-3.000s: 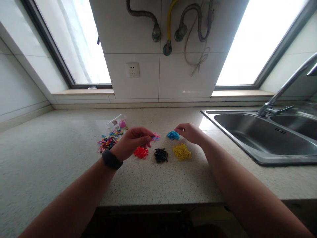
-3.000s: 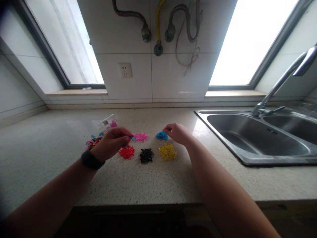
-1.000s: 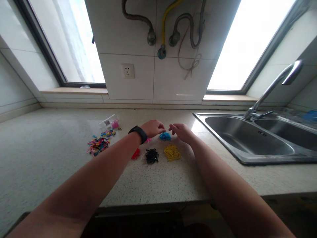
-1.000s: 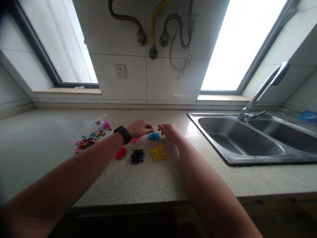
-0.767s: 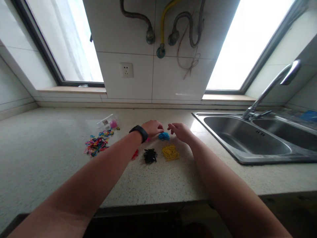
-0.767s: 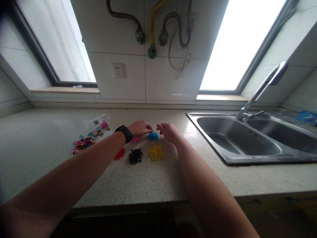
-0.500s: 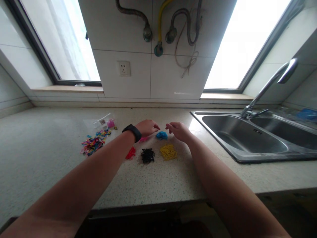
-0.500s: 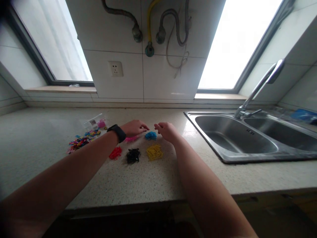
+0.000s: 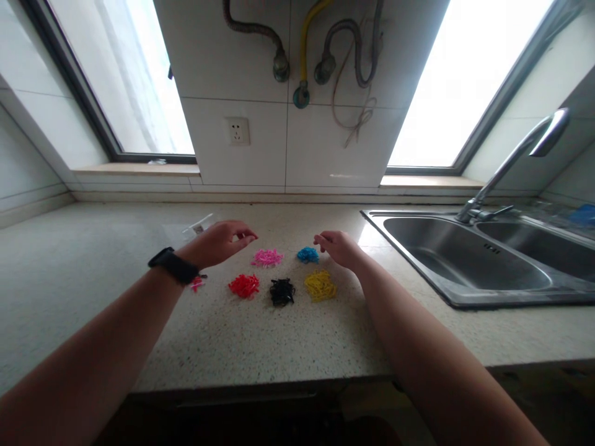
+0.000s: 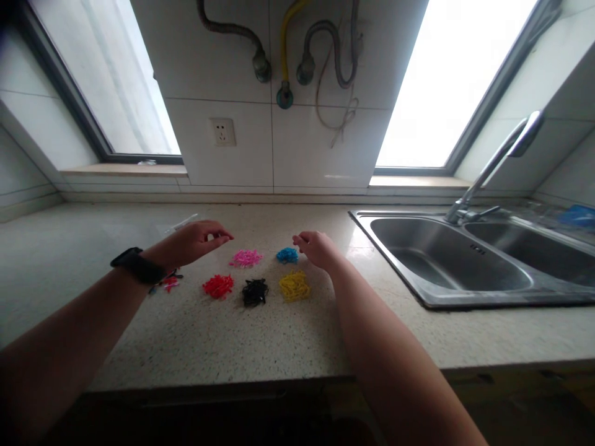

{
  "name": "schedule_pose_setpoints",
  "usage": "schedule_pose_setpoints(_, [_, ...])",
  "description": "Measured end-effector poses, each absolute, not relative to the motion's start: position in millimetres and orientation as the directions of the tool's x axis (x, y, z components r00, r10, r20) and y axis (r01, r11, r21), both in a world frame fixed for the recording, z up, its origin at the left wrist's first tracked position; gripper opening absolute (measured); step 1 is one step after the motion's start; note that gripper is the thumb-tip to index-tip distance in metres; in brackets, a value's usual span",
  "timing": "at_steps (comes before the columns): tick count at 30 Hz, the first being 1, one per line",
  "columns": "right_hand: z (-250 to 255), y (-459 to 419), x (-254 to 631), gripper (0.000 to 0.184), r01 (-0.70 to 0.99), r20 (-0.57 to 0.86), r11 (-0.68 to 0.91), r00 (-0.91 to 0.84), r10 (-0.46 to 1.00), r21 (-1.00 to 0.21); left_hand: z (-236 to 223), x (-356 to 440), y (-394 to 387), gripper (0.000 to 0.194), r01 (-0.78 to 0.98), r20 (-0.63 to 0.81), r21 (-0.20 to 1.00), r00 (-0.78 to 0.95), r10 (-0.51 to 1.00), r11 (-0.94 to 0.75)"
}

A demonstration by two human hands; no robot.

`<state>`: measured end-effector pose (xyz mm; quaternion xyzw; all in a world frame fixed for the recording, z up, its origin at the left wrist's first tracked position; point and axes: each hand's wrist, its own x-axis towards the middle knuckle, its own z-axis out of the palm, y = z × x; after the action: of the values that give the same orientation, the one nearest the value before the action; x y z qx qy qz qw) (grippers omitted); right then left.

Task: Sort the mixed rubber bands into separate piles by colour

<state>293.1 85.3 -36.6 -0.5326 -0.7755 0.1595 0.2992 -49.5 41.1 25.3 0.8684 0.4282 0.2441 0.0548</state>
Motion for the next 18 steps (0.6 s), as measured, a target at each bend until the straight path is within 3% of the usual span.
schedule_pose_setpoints(6, [-34, 80, 291, 0.037, 0.727, 0.321, 0.427, -0.292, 0.901, -0.538, 12, -101, 25, 0.034, 0.734, 0.437, 0.324, 0.443, 0.783, -0.597])
schedule_pose_setpoints(12, [-33, 76, 293, 0.036, 0.717, 0.323, 0.478, -0.356, 0.877, -0.507, 2, -147, 29, 0.038, 0.803, 0.414, 0.425, 0.237, 0.879, -0.417])
schedule_pose_setpoints(18, [-33, 74, 295, 0.037, 0.696, 0.3, 0.468, -0.359, 0.884, -0.545, 7, -175, 30, 0.042, 0.849, 0.415, 0.442, 0.093, 0.905, -0.29])
